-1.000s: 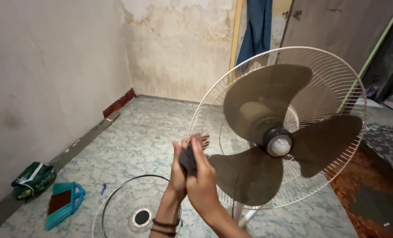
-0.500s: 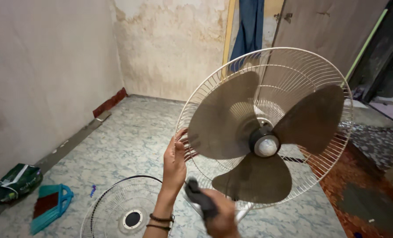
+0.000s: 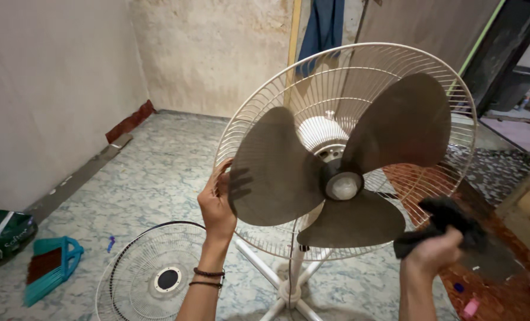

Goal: The person assembles a standing fan by attaching the fan blades to the motor hub, securing the central cap, wiping the blades with a cloth, and attaching the front protective cage. The person handles the fan blades, central cap, and front cage throughout the process.

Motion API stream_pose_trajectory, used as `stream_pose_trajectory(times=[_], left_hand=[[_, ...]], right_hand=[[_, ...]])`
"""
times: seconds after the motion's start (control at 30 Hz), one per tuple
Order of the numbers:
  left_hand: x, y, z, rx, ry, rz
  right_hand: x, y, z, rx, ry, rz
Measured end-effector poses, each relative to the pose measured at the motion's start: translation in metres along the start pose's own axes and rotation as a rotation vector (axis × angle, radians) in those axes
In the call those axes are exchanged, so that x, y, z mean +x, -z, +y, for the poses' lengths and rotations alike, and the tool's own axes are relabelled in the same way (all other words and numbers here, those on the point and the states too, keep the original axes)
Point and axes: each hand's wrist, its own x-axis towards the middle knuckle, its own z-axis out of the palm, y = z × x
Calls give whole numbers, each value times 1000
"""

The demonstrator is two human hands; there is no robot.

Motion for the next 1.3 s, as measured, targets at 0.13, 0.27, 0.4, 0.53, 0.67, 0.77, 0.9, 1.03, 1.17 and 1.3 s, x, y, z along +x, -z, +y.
stream_pose_trajectory(times=[0.13, 0.27, 0.4, 0.53, 0.67, 0.77, 0.9, 1.03, 1.17, 1.3], left_hand=[[-3, 0, 1, -181, 209, -21], [-6, 2, 0, -216, 225, -20], [-15, 4, -4, -85, 60, -16], [-22, 5, -14, -264, 181, -2], [-28, 9, -21, -17, 23, 11], [-28, 9, -24, 31, 40, 19], [-26, 13, -20, -40, 83, -40], [-15, 28, -5, -107, 116, -253], [8, 54, 30, -83, 265, -533], [34, 75, 84, -34, 232, -623]], right_hand=[[15, 7, 24, -27, -199, 24], [6, 6, 21, 88, -211, -35], [-3, 1, 6, 51, -250, -7], [-10, 2, 8, 104, -231, -18], [-14, 14, 22, -3, -158, -6], [-16, 23, 31, 51, -154, -2], [-10, 31, 32, 36, -249, 32], [3, 25, 8, -27, -242, 160], [15, -12, -51, 94, -113, 388], [6, -78, -140, 153, 138, 74]])
